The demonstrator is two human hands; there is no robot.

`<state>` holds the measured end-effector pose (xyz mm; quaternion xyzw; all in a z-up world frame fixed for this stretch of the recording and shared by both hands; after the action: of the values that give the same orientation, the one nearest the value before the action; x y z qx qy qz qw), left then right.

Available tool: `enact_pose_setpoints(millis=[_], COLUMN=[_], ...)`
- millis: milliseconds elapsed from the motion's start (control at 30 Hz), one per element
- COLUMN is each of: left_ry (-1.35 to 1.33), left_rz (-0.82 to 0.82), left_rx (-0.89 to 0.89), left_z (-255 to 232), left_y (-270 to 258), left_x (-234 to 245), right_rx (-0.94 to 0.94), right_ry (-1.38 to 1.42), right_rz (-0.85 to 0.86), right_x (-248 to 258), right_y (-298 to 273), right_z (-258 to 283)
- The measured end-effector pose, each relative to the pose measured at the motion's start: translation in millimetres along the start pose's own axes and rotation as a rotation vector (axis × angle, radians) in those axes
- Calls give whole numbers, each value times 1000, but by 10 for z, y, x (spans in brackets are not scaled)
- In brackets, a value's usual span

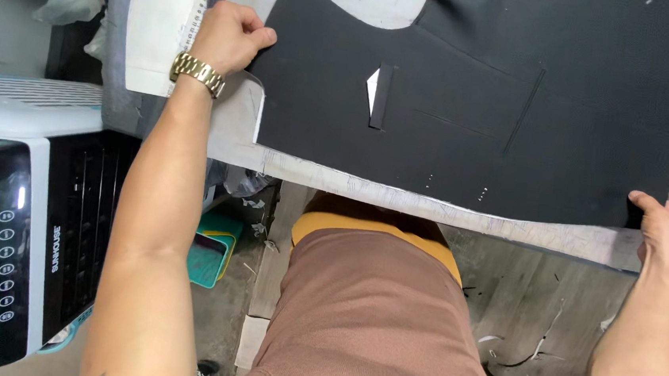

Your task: The person cuts a piece of black fabric using large tailor shears, aligns it with a paper pattern, and uses a wooden ruler to mark the material.

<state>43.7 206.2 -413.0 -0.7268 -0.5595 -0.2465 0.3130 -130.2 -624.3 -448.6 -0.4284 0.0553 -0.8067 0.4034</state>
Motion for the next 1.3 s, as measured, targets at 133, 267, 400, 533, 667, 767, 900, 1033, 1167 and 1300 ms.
enact_pose_setpoints(millis=[133,267,400,533,667,767,900,1033,1167,1300], left_ry=[63,41,17,54,25,44,52,16,16,44], left_rz=[1,-8,-44,-45,-21,-43,-69,-78,-69,-57], left_rx=[-41,18,21,-2,11,-56,-35,-26,-46,-164], left_z=[56,30,10,18,88,105,69,97,139,300], left_y=[68,50,64,104,99,116,113,121,112,243], left_x=[-48,5,35,7,-10,11,17,12,19,-147], right_rx=[15,9,-6,5,16,-20,-59,-108,-40,-1], right_ry=[-32,-82,-48,-46,-89,-84,-164,-219,-136,-152], right_rz=[72,78,87,116,90,81,-8,-44,7,-70], right_x=[-15,-1,25,48,8,3,33,20,-57,72], right_y=[315,293,302,501,323,248,218,136,153,101], right_z=[-285,-290,-302,-446,-280,-230,-260,-185,-142,-32])
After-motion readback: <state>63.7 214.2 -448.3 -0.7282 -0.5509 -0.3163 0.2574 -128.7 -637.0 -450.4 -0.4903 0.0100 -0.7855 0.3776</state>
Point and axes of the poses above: each hand's wrist, its own y-axis towards the middle knuckle, its own x-axis out of the back of the hand, z = x × y, the point moved 7 cm from there along y, towards the middle knuckle, and after that the axes turned 15 degrees about -x, right-handed, at the moved point
